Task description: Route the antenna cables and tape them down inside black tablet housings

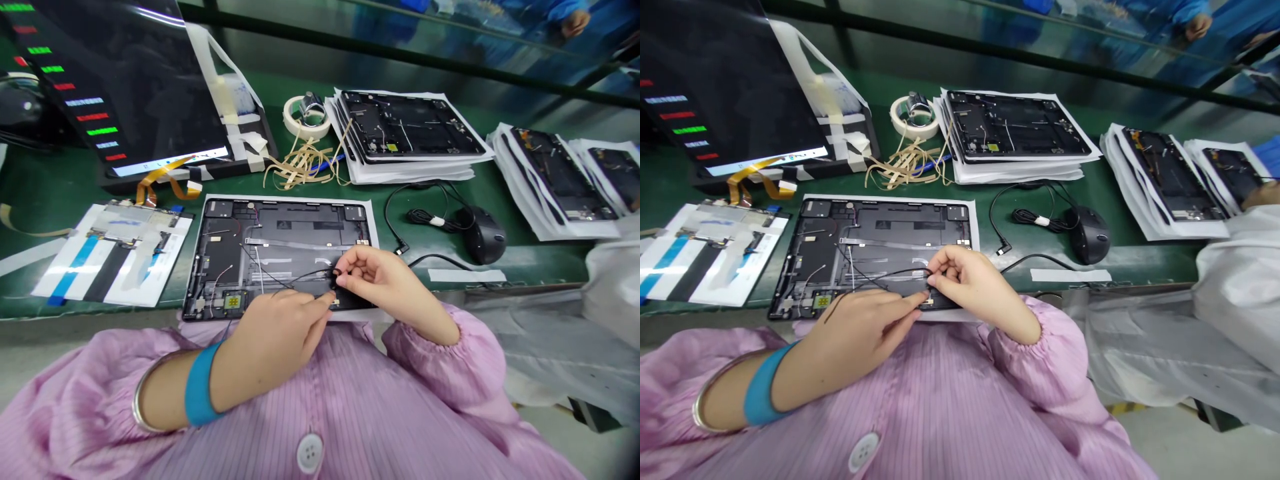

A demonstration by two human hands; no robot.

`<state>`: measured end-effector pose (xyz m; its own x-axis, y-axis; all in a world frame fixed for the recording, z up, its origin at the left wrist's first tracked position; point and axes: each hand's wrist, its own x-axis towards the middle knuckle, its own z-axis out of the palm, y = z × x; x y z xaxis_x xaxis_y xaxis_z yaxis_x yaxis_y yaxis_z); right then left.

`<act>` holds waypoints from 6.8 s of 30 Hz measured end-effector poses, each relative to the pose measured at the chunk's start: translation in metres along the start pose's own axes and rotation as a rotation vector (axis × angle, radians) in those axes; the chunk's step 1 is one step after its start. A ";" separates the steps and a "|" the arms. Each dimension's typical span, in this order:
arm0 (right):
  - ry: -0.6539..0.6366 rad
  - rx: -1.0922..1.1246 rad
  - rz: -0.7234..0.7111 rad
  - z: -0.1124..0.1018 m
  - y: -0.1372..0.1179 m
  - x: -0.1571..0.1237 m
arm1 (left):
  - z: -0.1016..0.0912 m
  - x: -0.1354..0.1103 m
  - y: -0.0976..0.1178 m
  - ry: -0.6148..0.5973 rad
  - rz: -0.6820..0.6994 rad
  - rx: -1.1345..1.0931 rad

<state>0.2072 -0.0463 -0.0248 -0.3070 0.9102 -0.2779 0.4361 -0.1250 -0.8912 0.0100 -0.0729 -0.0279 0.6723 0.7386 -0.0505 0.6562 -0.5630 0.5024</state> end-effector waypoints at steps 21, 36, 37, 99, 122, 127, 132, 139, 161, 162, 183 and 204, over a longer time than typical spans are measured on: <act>0.098 -0.272 -0.143 0.009 0.007 -0.003 | -0.001 0.001 0.000 -0.006 0.034 0.035; 0.203 -0.380 -0.194 0.020 0.008 -0.010 | 0.001 0.003 0.000 0.110 0.109 0.074; 0.207 -0.371 -0.194 0.021 0.008 -0.010 | 0.001 0.003 -0.001 0.116 0.110 0.072; 0.100 -0.390 -0.171 0.012 0.003 -0.002 | 0.005 0.000 -0.004 0.086 0.233 0.283; 0.125 -0.354 -0.205 0.009 0.006 -0.004 | 0.006 -0.002 -0.006 0.138 0.259 0.401; 0.116 -0.339 -0.189 0.008 0.003 -0.003 | 0.005 -0.002 -0.006 0.130 0.261 0.430; 0.115 -0.337 -0.187 0.008 0.003 -0.003 | 0.006 -0.003 -0.006 0.135 0.275 0.447; 0.102 -0.338 -0.189 0.008 0.004 -0.003 | 0.005 -0.002 -0.005 0.109 0.274 0.460; 0.096 -0.322 -0.194 0.006 0.004 -0.001 | 0.006 0.001 -0.009 0.129 0.307 0.406; 0.096 -0.319 -0.194 0.007 0.004 -0.001 | 0.006 0.002 -0.009 0.136 0.313 0.392; 0.153 -0.289 -0.249 0.008 0.010 0.004 | 0.004 0.004 -0.012 0.165 0.339 0.339; 0.134 -0.259 -0.183 0.009 0.009 0.004 | 0.005 0.001 -0.015 0.195 0.364 0.319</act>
<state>0.2027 -0.0469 -0.0374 -0.2932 0.9543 -0.0570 0.5896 0.1336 -0.7965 0.0028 -0.0662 -0.0399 0.8198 0.5125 0.2554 0.4845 -0.8585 0.1679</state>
